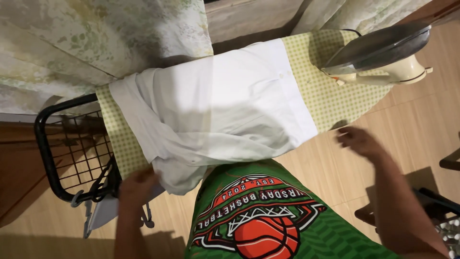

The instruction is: Iron a white shirt on an ironing board.

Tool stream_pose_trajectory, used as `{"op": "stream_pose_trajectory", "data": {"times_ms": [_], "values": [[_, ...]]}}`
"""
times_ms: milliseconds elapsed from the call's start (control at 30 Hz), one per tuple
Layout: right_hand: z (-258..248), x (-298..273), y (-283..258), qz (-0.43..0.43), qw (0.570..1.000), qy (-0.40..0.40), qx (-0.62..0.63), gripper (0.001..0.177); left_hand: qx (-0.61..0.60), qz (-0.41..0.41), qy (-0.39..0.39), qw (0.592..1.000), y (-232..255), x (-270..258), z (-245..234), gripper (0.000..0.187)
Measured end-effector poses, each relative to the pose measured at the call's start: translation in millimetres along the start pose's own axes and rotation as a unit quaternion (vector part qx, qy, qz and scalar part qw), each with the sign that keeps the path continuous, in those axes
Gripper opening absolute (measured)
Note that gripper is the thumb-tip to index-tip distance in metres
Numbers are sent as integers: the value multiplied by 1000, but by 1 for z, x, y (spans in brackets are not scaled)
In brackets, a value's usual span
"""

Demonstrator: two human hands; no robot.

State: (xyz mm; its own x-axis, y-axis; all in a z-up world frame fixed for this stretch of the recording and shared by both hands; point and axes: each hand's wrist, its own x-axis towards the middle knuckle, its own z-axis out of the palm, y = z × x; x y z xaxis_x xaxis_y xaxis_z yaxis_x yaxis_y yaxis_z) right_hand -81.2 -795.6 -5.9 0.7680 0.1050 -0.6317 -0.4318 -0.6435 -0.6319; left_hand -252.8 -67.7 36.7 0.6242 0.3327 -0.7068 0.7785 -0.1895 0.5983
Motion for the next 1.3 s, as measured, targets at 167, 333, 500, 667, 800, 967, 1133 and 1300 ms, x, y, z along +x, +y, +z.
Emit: {"op": "stream_pose_trajectory", "data": {"times_ms": [167,333,500,667,800,967,1133,1300], "values": [[-86,11,28,-156,941,178,244,51,-190,82,161,965,42,17,-19,69],[-72,5,-105,-218,905,174,322,37,-191,99,177,960,116,27,25,70],[-78,28,-147,-314,856,151,382,25,-167,93,78,978,117,44,44,57],[-110,14,-197,-369,904,143,163,9,-118,83,89,986,124,20,48,55],[-71,-5,-251,-284,951,116,39,24,-219,27,18,975,107,28,42,58],[-3,-7,-270,-291,955,-27,-46,39,-251,66,19,966,111,19,41,57],[25,-21,-283,-242,961,34,-126,44,-368,71,65,925,97,24,46,56],[61,-27,-320,-288,944,54,-150,44,-398,94,37,912,92,33,47,59]]}}
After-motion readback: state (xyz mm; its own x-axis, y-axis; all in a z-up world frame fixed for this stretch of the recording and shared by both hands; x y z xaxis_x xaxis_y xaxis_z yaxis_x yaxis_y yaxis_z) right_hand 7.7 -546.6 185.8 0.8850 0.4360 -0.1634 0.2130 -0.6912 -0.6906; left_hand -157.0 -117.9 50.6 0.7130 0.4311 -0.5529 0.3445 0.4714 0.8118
